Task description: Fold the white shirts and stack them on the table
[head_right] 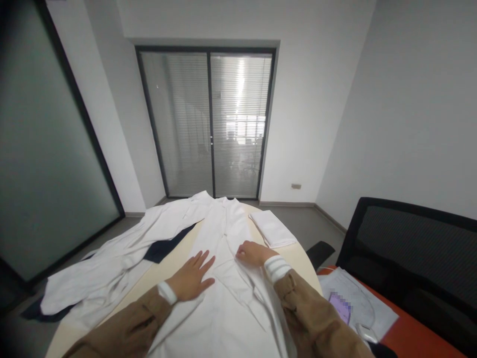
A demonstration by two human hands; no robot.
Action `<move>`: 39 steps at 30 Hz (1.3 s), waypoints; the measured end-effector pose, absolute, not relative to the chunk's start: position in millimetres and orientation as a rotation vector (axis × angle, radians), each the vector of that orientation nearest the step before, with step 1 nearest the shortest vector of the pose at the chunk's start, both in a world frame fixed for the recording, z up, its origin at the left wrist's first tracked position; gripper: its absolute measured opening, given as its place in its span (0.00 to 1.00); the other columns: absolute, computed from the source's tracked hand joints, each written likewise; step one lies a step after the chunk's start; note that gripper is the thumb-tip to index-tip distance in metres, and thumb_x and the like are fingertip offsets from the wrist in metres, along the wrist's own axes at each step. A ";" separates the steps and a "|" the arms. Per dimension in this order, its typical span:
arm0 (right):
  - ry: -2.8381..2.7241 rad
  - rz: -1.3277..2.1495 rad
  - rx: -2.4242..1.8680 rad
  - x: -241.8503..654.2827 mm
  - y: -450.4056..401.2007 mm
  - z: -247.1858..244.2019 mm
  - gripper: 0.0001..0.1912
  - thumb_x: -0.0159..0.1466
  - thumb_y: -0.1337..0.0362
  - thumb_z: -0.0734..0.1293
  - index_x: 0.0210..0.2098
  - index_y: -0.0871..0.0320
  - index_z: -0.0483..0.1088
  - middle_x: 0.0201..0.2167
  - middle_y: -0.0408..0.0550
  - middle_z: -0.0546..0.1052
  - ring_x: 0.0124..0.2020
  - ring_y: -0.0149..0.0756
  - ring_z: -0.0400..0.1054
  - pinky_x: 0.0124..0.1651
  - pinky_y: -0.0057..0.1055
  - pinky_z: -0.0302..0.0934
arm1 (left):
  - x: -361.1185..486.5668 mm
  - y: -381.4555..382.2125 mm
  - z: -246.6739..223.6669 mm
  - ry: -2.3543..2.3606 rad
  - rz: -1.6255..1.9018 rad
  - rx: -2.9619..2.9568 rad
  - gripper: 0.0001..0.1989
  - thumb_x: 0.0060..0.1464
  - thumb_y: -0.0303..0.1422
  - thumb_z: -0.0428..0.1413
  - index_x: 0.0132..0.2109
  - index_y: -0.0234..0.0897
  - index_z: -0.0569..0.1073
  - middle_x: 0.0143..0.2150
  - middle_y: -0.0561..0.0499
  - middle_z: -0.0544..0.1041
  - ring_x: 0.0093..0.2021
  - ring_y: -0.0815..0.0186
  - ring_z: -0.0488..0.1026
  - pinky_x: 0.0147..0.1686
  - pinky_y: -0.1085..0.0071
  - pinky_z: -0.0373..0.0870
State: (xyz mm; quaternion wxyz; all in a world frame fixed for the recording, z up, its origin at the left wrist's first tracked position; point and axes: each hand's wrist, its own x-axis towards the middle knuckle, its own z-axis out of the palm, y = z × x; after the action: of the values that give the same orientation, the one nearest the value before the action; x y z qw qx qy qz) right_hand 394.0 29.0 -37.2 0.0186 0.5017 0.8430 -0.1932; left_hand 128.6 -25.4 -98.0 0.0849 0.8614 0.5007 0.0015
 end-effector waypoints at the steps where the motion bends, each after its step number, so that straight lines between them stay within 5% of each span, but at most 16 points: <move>1: 2.562 -0.619 1.582 397.2 23.8 -33.7 0.23 0.65 0.53 0.62 0.51 0.60 0.74 0.49 0.59 0.77 0.49 0.48 0.72 0.53 0.40 0.62 | 129.1 -22.8 -99.9 1.501 0.018 2.568 0.37 0.64 0.53 0.40 0.72 0.37 0.51 0.73 0.38 0.45 0.72 0.45 0.41 0.66 0.47 0.48; 4: 2.462 -0.659 1.602 403.0 13.4 -32.5 0.30 0.59 0.50 0.68 0.58 0.57 0.69 0.48 0.57 0.78 0.48 0.50 0.73 0.51 0.40 0.63 | 129.9 -12.8 -104.9 1.530 0.033 2.571 0.36 0.64 0.53 0.40 0.71 0.39 0.51 0.73 0.39 0.45 0.72 0.47 0.41 0.66 0.49 0.49; 10: 2.598 -0.583 1.636 400.6 14.2 -56.6 0.32 0.60 0.63 0.65 0.63 0.58 0.62 0.53 0.58 0.76 0.54 0.48 0.70 0.56 0.39 0.59 | 130.6 6.5 -110.0 1.544 0.039 2.588 0.35 0.65 0.52 0.39 0.71 0.39 0.51 0.73 0.39 0.45 0.72 0.48 0.42 0.67 0.50 0.48; 18: 2.443 -0.722 1.695 410.4 10.8 -41.9 0.41 0.58 0.49 0.68 0.66 0.60 0.59 0.56 0.63 0.73 0.54 0.55 0.69 0.56 0.44 0.60 | 120.7 0.8 -103.4 1.468 0.121 2.586 0.34 0.65 0.51 0.40 0.71 0.39 0.54 0.73 0.41 0.47 0.72 0.51 0.42 0.68 0.51 0.46; 25: 2.575 -0.769 1.570 401.8 4.7 -29.3 0.31 0.60 0.62 0.65 0.63 0.60 0.64 0.58 0.62 0.71 0.57 0.53 0.67 0.58 0.43 0.58 | 119.1 -23.8 -90.3 1.402 0.004 2.551 0.41 0.62 0.56 0.42 0.72 0.35 0.48 0.74 0.41 0.42 0.73 0.51 0.38 0.68 0.50 0.42; 32: 2.580 -0.902 1.448 377.7 -6.1 -17.9 0.44 0.61 0.55 0.67 0.71 0.57 0.46 0.54 0.61 0.74 0.52 0.51 0.71 0.54 0.42 0.61 | 124.0 -30.0 -98.4 1.492 0.097 2.618 0.39 0.62 0.55 0.42 0.72 0.36 0.50 0.74 0.41 0.44 0.73 0.51 0.39 0.69 0.49 0.41; 35: 2.450 -0.889 1.447 378.7 -12.6 -21.8 0.55 0.53 0.55 0.73 0.72 0.56 0.42 0.54 0.61 0.75 0.53 0.54 0.70 0.54 0.43 0.60 | 122.5 -30.3 -99.2 1.492 0.123 2.634 0.39 0.62 0.54 0.43 0.72 0.37 0.50 0.74 0.41 0.45 0.73 0.51 0.40 0.69 0.49 0.41; 37: 2.397 -0.865 1.455 381.4 -17.2 -23.7 0.61 0.46 0.56 0.78 0.72 0.55 0.44 0.58 0.61 0.72 0.57 0.58 0.66 0.58 0.44 0.58 | 122.0 -30.2 -100.1 1.490 0.138 2.641 0.38 0.62 0.54 0.42 0.71 0.37 0.50 0.74 0.41 0.45 0.73 0.51 0.41 0.69 0.49 0.42; 39: 2.444 -0.905 1.362 383.0 -20.9 -22.5 0.53 0.46 0.59 0.77 0.68 0.51 0.55 0.60 0.57 0.70 0.59 0.56 0.64 0.60 0.44 0.56 | 121.8 -30.0 -101.1 1.490 0.145 2.645 0.38 0.62 0.55 0.42 0.71 0.37 0.51 0.74 0.42 0.45 0.73 0.51 0.41 0.68 0.49 0.42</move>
State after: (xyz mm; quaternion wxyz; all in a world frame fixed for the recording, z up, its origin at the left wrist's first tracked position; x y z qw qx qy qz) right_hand 383.0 -20.9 -22.5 0.1005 0.4608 0.8270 -0.3061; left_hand 121.8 -30.0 -101.1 0.0513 0.8691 0.4896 0.0477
